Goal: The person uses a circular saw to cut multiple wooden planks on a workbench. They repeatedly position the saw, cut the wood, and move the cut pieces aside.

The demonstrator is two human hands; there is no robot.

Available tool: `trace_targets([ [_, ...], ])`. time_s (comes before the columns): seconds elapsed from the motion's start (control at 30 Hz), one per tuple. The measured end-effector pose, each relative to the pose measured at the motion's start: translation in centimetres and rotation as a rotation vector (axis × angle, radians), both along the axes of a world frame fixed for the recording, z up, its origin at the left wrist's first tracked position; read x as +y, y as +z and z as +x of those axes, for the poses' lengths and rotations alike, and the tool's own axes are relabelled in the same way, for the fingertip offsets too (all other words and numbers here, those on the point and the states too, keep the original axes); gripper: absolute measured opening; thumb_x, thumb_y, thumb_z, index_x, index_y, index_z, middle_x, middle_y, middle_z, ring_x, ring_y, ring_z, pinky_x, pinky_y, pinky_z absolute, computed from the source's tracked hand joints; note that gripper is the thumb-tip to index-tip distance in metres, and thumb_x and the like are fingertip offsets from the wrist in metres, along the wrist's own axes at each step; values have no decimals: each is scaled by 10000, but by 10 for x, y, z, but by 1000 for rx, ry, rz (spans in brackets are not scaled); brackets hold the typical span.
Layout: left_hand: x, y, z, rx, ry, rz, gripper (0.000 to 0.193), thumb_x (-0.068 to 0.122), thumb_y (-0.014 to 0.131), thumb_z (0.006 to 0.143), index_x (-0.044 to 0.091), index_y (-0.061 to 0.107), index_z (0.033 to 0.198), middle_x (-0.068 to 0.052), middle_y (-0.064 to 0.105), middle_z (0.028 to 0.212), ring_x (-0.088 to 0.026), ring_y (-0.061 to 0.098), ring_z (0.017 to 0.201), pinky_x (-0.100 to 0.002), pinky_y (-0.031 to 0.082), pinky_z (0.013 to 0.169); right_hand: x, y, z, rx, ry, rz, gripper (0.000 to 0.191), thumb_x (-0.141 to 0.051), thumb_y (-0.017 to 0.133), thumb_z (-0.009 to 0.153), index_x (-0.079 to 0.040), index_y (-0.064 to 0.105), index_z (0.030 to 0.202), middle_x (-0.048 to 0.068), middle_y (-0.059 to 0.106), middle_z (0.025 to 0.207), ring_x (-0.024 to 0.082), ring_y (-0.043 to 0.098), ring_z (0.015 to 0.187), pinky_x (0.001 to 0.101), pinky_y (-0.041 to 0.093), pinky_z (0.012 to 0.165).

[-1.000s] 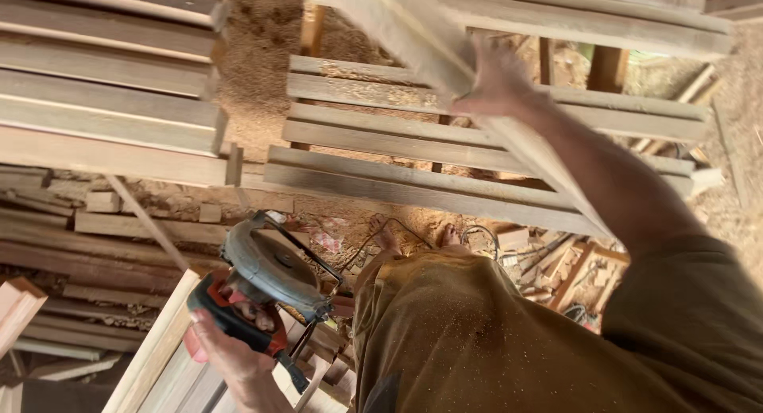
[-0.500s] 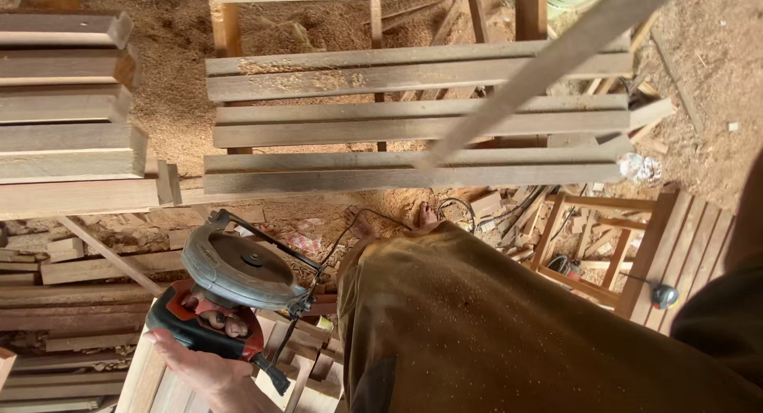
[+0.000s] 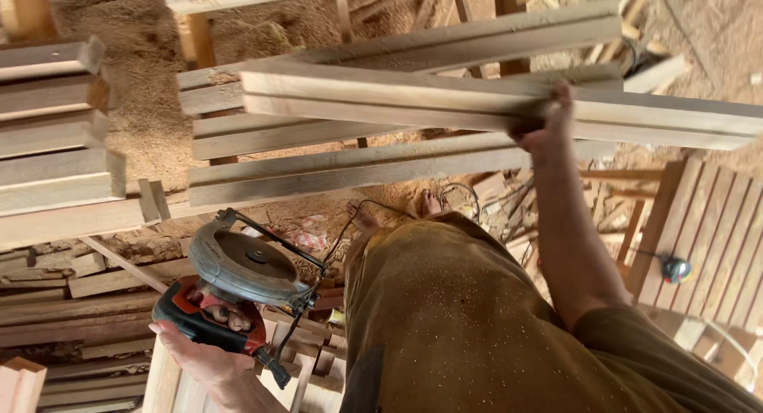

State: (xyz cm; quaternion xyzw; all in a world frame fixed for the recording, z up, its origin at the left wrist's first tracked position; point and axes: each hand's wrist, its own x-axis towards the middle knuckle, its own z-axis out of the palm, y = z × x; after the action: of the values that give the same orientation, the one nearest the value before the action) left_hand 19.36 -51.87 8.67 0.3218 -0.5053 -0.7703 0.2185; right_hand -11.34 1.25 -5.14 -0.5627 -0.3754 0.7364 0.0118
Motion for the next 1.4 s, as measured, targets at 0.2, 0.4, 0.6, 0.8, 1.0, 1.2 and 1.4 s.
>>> trace_targets([
  [0.2, 15, 9, -24, -2, -195, 126, 729, 711, 649, 1004, 88, 491, 1349, -129, 621, 1130, -282, 681, 1035, -544, 632, 855, -54, -55, 51, -40, 302, 9, 670, -308, 730, 875, -79, 455, 1442, 147, 488, 1125, 265, 555, 992, 577, 615, 957],
  [0.4, 46, 46, -37, -246, -298, 4, 967, 793, 628, 936, 39, 495, 1526, -136, 570, 1266, -305, 636, 1156, -588, 573, 1028, 163, -72, 81, 0, 599, 1647, 665, -268, 813, 985, -122, 393, 1480, 164, 488, 1344, 243, 547, 1154, 480, 580, 991],
  [0.6, 87, 52, -57, -173, -389, -138, 1002, 792, 661, 819, 42, 446, 1447, -157, 566, 1349, -301, 632, 1225, -610, 619, 955, 314, -64, 105, -492, 658, 1017, 306, -264, 688, 999, -42, 641, 1203, 147, 678, 1107, 145, 527, 827, 333, 496, 662],
  [0.8, 116, 50, -63, -176, -363, -46, 932, 748, 700, 887, 46, 502, 1468, -178, 582, 1315, -279, 651, 1179, -521, 604, 1034, 300, -75, 103, -622, 810, 1079, 258, -355, 688, 992, -110, 764, 1020, 6, 686, 800, 41, 553, 585, 242, 476, 464],
  [1.0, 167, 55, -106, -22, -696, -208, 789, 739, 682, 947, 2, 542, 1190, -120, 590, 1088, -259, 666, 991, -538, 691, 933, 190, -82, 97, -110, 820, 1066, 336, -419, 750, 1009, -115, 782, 1150, -11, 762, 968, 31, 680, 714, 243, 581, 583],
  [1.2, 225, 53, -132, 91, -843, -232, 664, 641, 657, 988, 6, 577, 1166, -104, 631, 1000, -212, 669, 862, -390, 695, 785, 100, -102, 52, -180, 934, 1188, 369, -449, 761, 930, -97, 660, 974, 45, 696, 890, 116, 629, 717, 340, 540, 651],
  [1.4, 258, 3, -146, 121, -835, -30, 547, 505, 588, 1095, -10, 607, 1277, -14, 618, 728, -107, 578, 509, -248, 513, 442, 130, -103, 55, 22, 1049, 1075, 380, -429, 768, 971, -109, 640, 1133, 57, 722, 913, 139, 664, 758, 341, 543, 631],
])
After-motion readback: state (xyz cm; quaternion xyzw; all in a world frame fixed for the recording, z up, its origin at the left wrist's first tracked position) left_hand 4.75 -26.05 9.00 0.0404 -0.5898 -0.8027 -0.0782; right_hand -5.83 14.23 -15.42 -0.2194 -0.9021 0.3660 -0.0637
